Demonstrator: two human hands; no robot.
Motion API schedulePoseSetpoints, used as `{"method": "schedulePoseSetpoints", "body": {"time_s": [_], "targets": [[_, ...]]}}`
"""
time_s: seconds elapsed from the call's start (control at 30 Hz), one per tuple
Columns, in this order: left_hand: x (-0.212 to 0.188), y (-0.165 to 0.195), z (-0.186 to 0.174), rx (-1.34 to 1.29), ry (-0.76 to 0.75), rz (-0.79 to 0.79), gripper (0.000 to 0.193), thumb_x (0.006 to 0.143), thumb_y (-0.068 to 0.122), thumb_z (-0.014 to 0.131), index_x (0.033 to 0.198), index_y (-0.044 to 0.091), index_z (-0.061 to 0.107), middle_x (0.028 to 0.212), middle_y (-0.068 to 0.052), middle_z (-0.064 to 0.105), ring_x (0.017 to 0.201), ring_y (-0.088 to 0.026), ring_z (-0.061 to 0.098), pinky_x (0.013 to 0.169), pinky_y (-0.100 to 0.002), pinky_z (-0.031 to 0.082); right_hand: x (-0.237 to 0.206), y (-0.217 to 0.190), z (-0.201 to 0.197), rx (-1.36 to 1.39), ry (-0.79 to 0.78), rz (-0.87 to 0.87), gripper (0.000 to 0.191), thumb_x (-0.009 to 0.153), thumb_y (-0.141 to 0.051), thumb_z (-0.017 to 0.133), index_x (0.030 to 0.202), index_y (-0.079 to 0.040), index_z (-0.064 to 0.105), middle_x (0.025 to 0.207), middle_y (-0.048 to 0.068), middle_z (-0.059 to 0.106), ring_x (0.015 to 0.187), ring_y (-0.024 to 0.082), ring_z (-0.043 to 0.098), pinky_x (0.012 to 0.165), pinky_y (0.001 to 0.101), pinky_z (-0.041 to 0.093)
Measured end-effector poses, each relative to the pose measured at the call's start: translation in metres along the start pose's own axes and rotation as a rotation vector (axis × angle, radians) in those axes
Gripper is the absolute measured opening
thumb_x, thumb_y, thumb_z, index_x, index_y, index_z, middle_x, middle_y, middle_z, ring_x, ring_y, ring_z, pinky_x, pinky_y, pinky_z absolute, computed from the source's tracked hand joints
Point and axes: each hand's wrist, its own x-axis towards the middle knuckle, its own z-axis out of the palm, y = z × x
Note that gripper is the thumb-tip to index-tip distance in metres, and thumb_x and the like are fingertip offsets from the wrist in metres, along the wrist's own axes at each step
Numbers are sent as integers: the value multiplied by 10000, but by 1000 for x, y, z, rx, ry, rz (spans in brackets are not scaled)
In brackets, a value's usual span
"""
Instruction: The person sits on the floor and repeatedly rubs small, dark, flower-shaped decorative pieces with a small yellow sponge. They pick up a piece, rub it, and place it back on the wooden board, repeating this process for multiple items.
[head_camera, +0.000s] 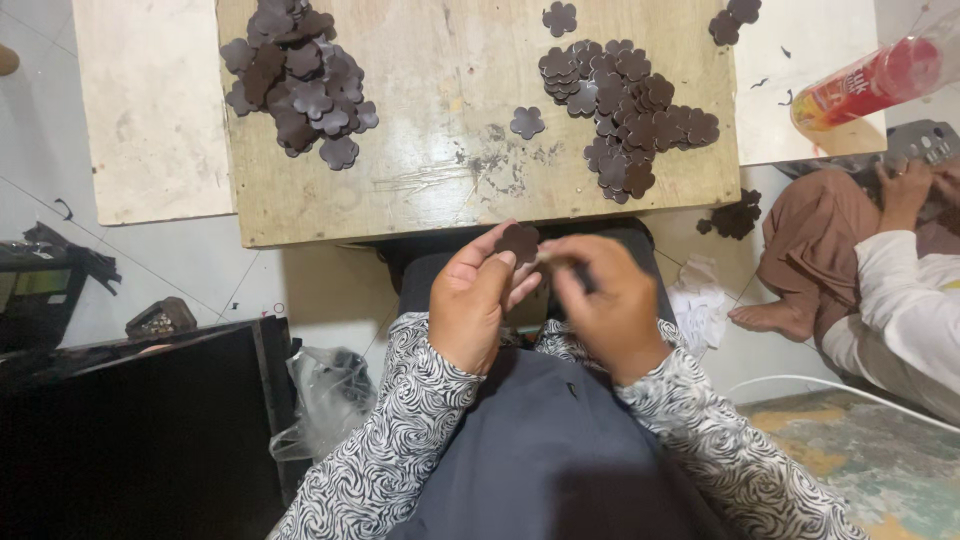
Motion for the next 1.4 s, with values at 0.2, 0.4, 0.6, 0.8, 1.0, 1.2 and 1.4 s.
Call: {"method": "schedulePoseSetpoints", "body": {"time_s": [0.2,0.4,0.6,0.8,1.0,1.2,1.4], "targets": [[-3,2,5,7,-45,41,457,1022,80,539,1463,-27,490,1175,-85,701,1006,-109,683,863,-251,575,-1,0,1,73,123,-185,313,929,102,703,1189,-53,624,1161,122,690,1075,277,709,960,350,572],[-8,-1,-1,40,21,23,479,1004,57,542,1469,-43,488,1074,-98,738,916,-125,689,805,-249,560,-1,2,3,-16,-104,-354,363,870,111,705,1186,-47,623,1089,125,691,1033,324,691,908,394,573],[-6,-2,0,63,-6,0,481,996,50,535,1460,-68,484,1134,-115,717,956,-148,715,861,-290,596,-2,19,0,-18,-61,-326,314,894,124,685,1141,-43,588,1098,109,711,1054,300,701,919,388,585],[-4,-8,-4,59,-35,-35,513,996,51,531,1494,-29,441,1147,-92,692,977,-130,706,876,-289,601,-9,17,-4,182,112,32,282,971,68,697,1188,-20,539,1141,101,717,1063,239,737,894,344,589],[-1,-13,-9,-5,-49,-54,433,1036,65,546,1450,-60,525,1113,-117,706,925,-154,679,816,-273,565,-10,15,2,29,-60,-277,297,868,67,736,1093,-48,579,1063,123,719,1008,279,713,869,345,586],[-7,-5,-2,8,-7,-75,358,1003,64,523,1341,-41,573,1149,-124,715,986,-164,731,860,-294,602,-5,19,-2,162,50,109,308,933,36,724,1159,-24,524,1098,115,715,989,274,735,865,338,581],[-7,-14,-2,58,-112,-3,284,1041,40,502,1286,-42,620,1128,-92,708,949,-125,695,852,-269,581,-2,8,-2,1,-59,-359,390,825,99,712,1165,-53,596,1152,128,678,1112,335,678,968,414,564]]}}
